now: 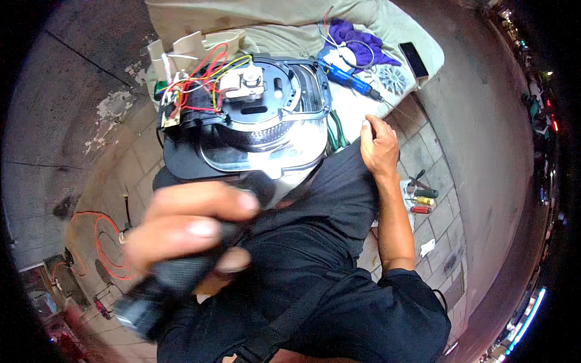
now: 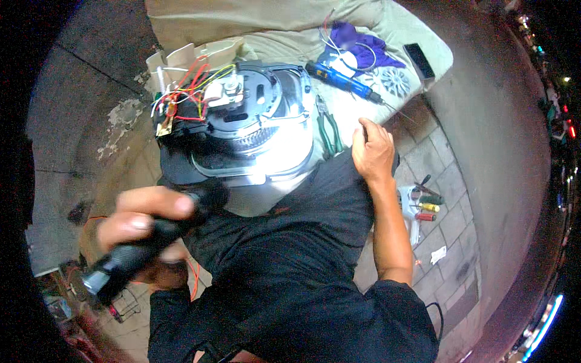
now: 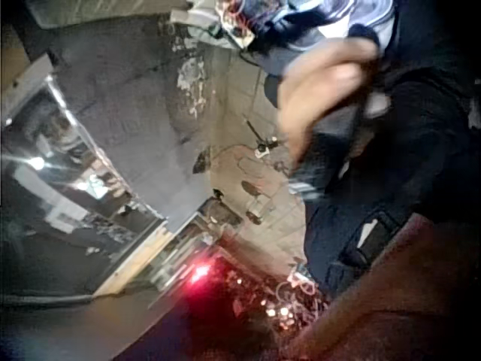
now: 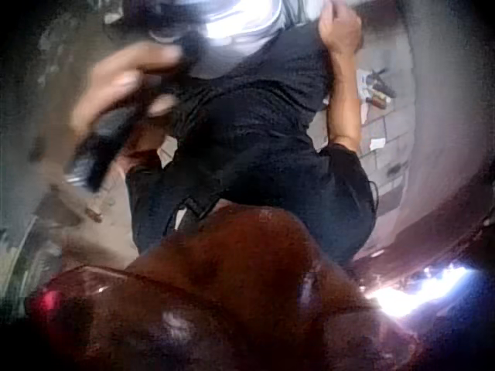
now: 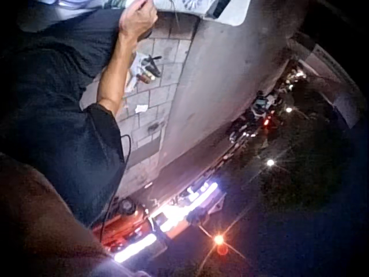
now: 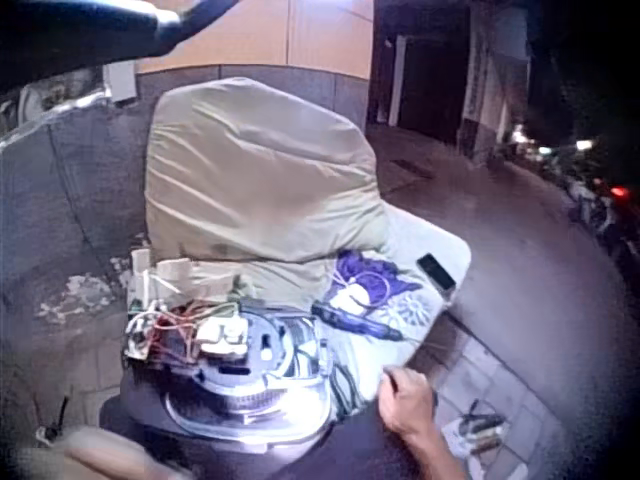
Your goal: The person repairs a disassembled electric scooter headlight assembly by hand, connecting wires and using a flashlight to inspect the internal components. They use pliers to strip or adjust wires and test the light output before briefly walking into a shop and returning to the work area.
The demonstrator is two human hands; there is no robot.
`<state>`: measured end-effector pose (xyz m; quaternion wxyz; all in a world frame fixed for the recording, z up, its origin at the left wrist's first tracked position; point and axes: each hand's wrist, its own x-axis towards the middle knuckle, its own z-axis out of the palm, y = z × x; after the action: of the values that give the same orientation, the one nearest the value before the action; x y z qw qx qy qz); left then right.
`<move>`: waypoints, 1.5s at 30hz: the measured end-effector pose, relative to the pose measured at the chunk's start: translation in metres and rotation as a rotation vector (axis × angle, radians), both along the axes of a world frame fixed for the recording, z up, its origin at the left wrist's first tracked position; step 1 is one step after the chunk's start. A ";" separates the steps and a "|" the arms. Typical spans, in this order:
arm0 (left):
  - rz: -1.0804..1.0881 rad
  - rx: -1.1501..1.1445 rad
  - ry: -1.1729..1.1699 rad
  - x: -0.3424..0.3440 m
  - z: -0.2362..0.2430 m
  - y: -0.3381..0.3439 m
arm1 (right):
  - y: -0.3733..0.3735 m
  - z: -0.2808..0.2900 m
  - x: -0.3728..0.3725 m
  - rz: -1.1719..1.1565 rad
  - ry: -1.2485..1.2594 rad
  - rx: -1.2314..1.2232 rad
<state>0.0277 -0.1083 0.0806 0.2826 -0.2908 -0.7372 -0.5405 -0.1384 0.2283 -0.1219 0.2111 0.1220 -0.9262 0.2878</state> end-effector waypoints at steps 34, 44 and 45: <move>0.625 0.899 -0.728 0.065 0.235 0.054 | 0.039 0.188 0.029 0.238 -0.928 0.180; 0.951 1.221 -0.440 0.390 0.214 0.031 | -0.117 0.219 0.135 0.704 -0.646 0.626; 0.977 1.301 -0.443 0.420 0.213 0.041 | -0.122 0.203 0.136 0.789 -0.608 0.489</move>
<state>0.4476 -0.0675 0.2936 0.4448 0.3944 -0.3604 -0.7188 -0.0028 0.1064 0.0816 -0.2238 0.4165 -0.8693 0.1440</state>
